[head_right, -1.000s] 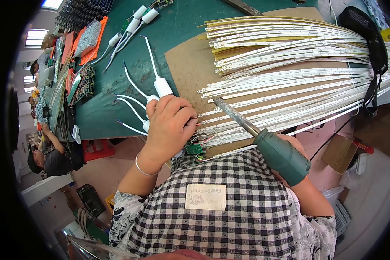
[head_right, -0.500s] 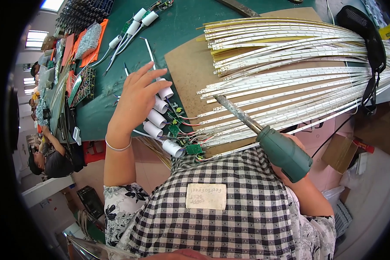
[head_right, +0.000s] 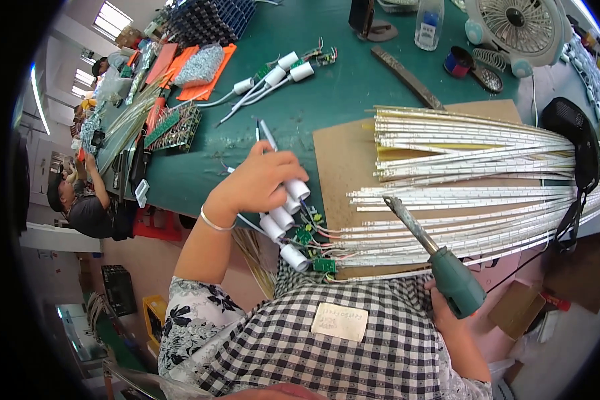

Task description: The person attaches wire harnesses to LED strip lights by hand and solders the connections using a soldering iron.

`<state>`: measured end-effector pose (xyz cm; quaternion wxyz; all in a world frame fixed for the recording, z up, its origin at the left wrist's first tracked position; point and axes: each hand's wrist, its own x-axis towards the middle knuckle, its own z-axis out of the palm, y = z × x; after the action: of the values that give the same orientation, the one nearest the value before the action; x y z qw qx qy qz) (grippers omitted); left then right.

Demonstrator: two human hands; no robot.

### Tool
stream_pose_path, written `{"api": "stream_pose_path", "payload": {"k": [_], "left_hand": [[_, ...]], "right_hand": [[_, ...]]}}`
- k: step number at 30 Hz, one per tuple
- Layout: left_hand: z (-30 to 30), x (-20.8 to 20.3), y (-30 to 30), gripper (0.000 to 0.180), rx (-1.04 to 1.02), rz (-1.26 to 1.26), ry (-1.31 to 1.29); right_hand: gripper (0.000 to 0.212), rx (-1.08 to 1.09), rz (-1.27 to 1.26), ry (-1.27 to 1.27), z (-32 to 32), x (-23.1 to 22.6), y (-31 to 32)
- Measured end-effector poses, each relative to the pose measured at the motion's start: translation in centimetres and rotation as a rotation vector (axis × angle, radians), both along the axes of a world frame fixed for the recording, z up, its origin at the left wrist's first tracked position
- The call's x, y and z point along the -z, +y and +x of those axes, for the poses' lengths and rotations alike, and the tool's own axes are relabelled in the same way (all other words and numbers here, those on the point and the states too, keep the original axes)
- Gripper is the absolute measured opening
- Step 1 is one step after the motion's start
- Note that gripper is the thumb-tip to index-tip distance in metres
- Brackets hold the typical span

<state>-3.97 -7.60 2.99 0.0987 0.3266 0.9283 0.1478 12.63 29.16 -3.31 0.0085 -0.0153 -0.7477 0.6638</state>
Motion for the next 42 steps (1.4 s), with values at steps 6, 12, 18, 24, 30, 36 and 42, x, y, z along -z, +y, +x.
{"api": "stream_pose_path", "payload": {"k": [6, 12, 18, 24, 30, 36, 42], "left_hand": [[-0.5, -4.1, -0.6, 0.032, -0.234, -0.054, -0.303], [-11.9, -1.2, -0.4, 0.032, -0.284, 0.070, 0.203], [-19.4, 2.8, 3.8, 0.034, -0.516, -0.050, 0.553], [-18.9, 2.9, 4.5, 0.032, -0.507, -0.281, 0.329], [-7.8, -0.3, 4.8, 0.017, 0.013, 0.363, -0.044], [1.9, -0.9, 6.3, 0.015, 0.130, 0.284, -0.102], [3.6, 0.0, 6.1, 0.021, -0.021, 0.180, 0.186]], "right_hand": [[0.034, 0.015, -0.047, 0.000, -0.4, 0.1, 0.3], [0.028, 0.029, -0.052, 0.002, -0.8, -0.7, 0.3], [0.024, 0.173, -0.140, -0.022, -0.1, -1.3, -0.9], [0.022, 0.161, -0.058, -0.040, 0.0, -1.8, -0.7], [0.043, 0.213, -0.317, -0.077, -1.6, -1.5, -1.1], [0.041, 0.159, -0.657, -0.170, -4.2, -1.9, -2.0], [0.040, 0.040, -0.651, -0.266, -5.3, -2.8, -4.8]]}}
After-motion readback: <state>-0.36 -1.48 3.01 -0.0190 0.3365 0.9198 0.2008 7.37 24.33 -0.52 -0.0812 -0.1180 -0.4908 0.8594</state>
